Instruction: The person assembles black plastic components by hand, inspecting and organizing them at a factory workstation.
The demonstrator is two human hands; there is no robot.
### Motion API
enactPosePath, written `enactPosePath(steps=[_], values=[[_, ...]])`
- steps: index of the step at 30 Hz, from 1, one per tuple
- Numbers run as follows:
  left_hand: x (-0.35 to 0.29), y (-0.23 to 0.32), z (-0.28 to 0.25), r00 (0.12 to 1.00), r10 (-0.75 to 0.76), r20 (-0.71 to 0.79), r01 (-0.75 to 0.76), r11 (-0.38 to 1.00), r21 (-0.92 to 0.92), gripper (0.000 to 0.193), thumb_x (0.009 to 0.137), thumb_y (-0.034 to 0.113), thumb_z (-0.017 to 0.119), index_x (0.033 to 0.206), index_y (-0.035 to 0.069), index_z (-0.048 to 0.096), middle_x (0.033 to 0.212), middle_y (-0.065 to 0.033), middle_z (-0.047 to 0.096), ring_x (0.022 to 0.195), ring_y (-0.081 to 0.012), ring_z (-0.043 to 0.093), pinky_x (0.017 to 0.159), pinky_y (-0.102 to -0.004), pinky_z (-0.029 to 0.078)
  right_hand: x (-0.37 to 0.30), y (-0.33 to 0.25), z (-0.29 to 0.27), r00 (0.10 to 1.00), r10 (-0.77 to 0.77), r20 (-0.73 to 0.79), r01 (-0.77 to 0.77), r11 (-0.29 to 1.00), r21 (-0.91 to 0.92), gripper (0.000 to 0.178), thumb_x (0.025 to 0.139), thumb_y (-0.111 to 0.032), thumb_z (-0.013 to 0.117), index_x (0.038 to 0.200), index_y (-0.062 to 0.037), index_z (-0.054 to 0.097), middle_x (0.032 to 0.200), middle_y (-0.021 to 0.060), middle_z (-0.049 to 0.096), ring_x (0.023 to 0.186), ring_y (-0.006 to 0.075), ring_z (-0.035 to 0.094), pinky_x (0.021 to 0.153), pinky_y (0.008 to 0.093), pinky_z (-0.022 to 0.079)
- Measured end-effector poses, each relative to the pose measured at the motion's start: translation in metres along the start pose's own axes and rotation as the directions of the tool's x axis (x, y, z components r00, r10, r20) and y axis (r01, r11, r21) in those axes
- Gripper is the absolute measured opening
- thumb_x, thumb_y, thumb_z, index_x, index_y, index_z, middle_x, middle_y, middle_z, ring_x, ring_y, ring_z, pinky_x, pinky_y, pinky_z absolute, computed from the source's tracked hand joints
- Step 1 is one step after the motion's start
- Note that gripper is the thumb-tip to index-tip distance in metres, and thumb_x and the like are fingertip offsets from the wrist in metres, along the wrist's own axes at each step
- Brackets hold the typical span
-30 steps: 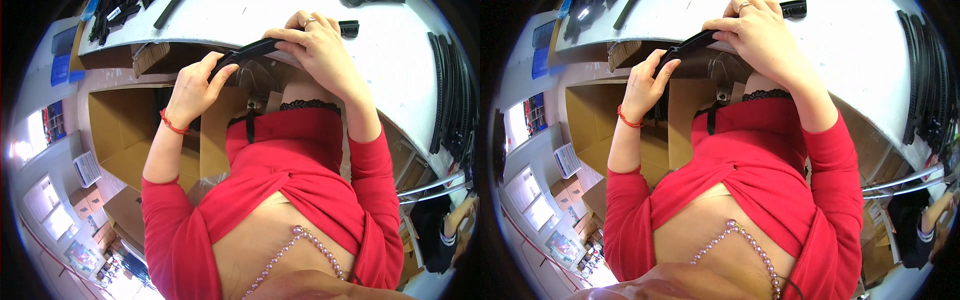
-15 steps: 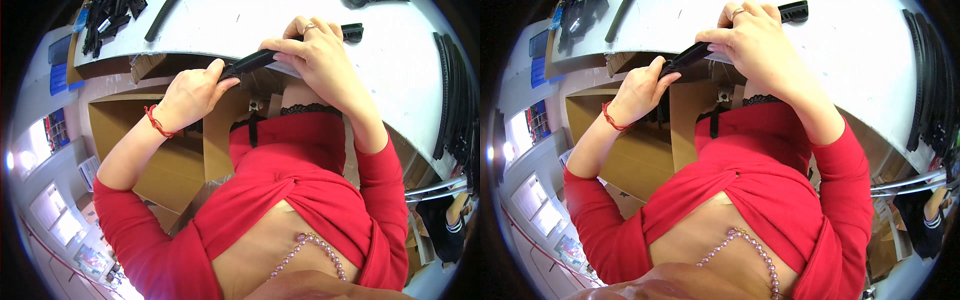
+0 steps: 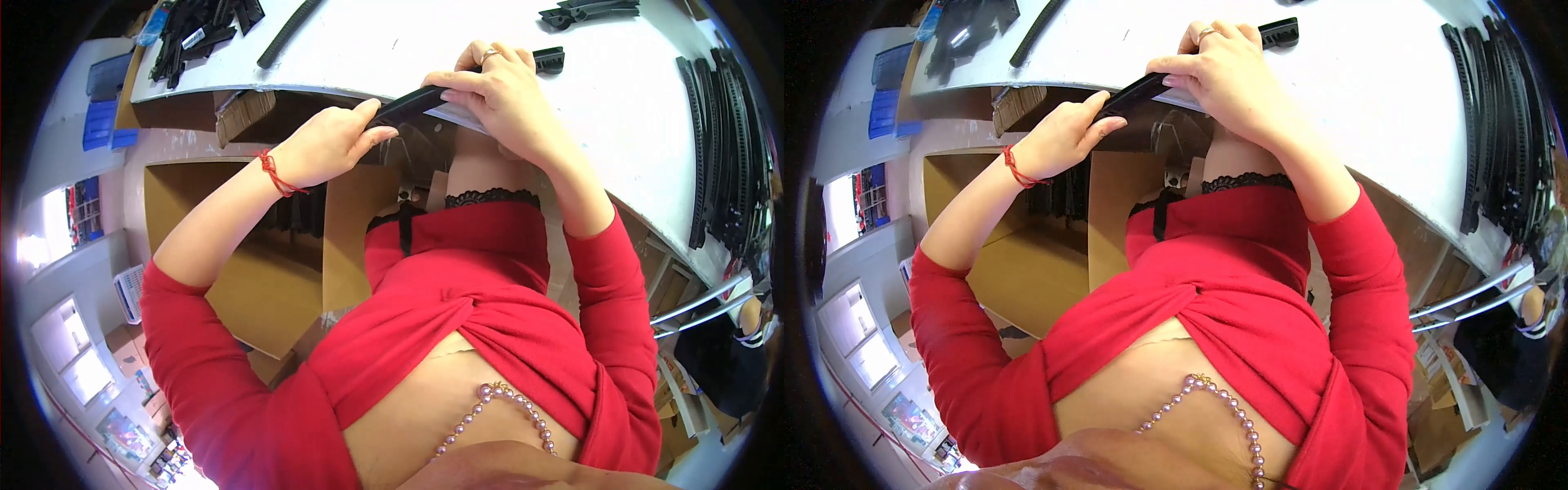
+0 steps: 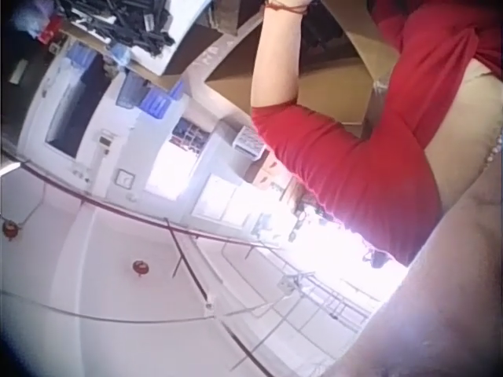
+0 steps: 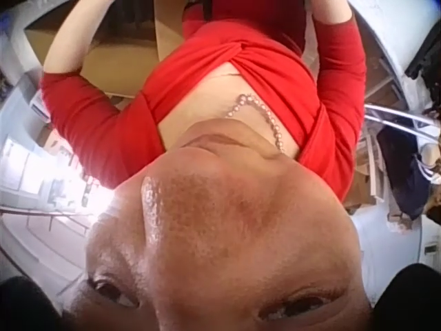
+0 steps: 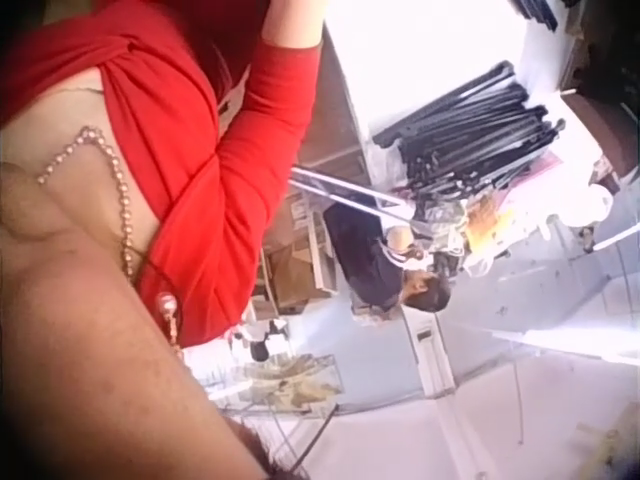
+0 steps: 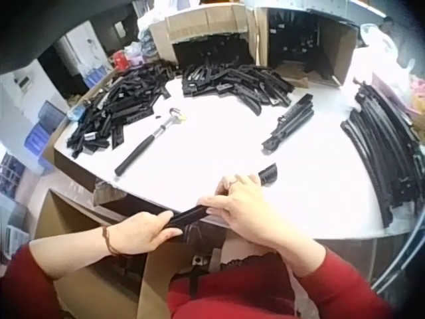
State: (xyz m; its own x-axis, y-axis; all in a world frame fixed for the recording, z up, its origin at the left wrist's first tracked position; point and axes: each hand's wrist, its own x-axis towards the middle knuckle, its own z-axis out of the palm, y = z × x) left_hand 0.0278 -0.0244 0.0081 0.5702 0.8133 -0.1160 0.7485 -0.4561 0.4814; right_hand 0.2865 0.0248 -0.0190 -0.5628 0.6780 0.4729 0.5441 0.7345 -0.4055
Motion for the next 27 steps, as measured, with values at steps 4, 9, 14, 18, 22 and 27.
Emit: enactPosePath(steps=[4, 9, 14, 18, 22, 27], values=[[0.005, 0.002, -0.001, 1.0, 0.004, 0.006, -0.004, 1.0, 0.01, 0.035, 0.098, 0.033, 0.055, 0.097, -0.001, 0.049, 0.062, -0.0226, 0.057, 0.062, -0.0414, 0.06, 0.052, -0.0461, 0.046, 0.001, -0.002, -0.009, 1.0, -0.012, -0.014, 0.012, 1.0, -0.019, 0.023, 0.081, -0.023, 0.07, 0.102, -0.0263, 0.075, 0.089, 0.0012, 0.061, 0.093, 0.0222, 0.056, 0.091, 0.0379, 0.037], [0.008, 0.02, -0.006, 1.0, 0.012, -0.026, -0.009, 0.993, 0.118, 0.032, 0.099, 0.031, 0.055, 0.099, -0.001, 0.052, 0.066, -0.024, 0.059, 0.065, -0.0439, 0.06, 0.056, -0.0499, 0.046, -0.009, 0.021, 0.013, 0.988, -0.077, -0.132, 0.081, 0.996, 0.032, 0.024, 0.07, -0.022, 0.074, 0.092, -0.0308, 0.076, 0.077, 0.0026, 0.062, 0.073, 0.0238, 0.061, 0.066, 0.0388, 0.043], [-0.01, 0.049, -0.018, 0.867, 0.197, -0.457, 0.026, 0.9, 0.435, 0.037, 0.089, 0.02, 0.068, 0.116, -0.004, 0.057, 0.109, -0.023, 0.06, 0.103, -0.0394, 0.056, 0.091, -0.0431, 0.046, -0.02, -0.003, -0.025, 0.939, -0.166, -0.302, 0.099, 0.969, -0.225, 0.023, 0.073, -0.016, 0.068, 0.093, -0.0247, 0.075, 0.081, 0.0005, 0.059, 0.076, 0.0228, 0.061, 0.072, 0.0367, 0.049], [-0.056, 0.057, -0.02, 0.547, -0.132, -0.827, 0.129, 0.989, -0.072, 0.024, 0.101, 0.006, 0.05, 0.123, -0.003, 0.053, 0.109, -0.0143, 0.06, 0.099, -0.023, 0.059, 0.089, -0.0328, 0.048, -0.04, 0.062, -0.141, 0.792, -0.143, -0.594, -0.266, 0.795, -0.546, 0.024, 0.08, -0.013, 0.067, 0.1, -0.0242, 0.074, 0.08, 0.0002, 0.062, 0.072, 0.0189, 0.062, 0.064, 0.0305, 0.052], [-0.085, 0.025, 0.022, 0.445, -0.385, -0.809, 0.09, 0.917, -0.387, 0.024, 0.102, 0.009, 0.047, 0.125, 0.0, 0.051, 0.107, -0.0134, 0.059, 0.098, -0.0199, 0.059, 0.089, -0.0301, 0.048, -0.071, 0.146, -0.282, 0.671, 0.05, -0.74, -0.734, 0.186, -0.653, 0.022, 0.092, -0.02, 0.056, 0.106, -0.0241, 0.073, 0.088, 0.0072, 0.065, 0.082, 0.0255, 0.063, 0.07, 0.0385, 0.055], [-0.088, 0.031, 0.057, 0.454, -0.477, -0.753, 0.219, 0.878, -0.425, 0.025, 0.1, 0.008, 0.051, 0.124, 0.001, 0.052, 0.106, -0.0118, 0.062, 0.097, -0.0214, 0.059, 0.087, -0.0318, 0.048, -0.095, 0.262, -0.351, 0.503, 0.267, -0.822, -0.848, -0.034, -0.53, 0.03, 0.095, -0.021, 0.045, 0.094, -0.0107, 0.073, 0.106, 0.0131, 0.069, 0.103, 0.0296, 0.064, 0.083, 0.0453, 0.053]])
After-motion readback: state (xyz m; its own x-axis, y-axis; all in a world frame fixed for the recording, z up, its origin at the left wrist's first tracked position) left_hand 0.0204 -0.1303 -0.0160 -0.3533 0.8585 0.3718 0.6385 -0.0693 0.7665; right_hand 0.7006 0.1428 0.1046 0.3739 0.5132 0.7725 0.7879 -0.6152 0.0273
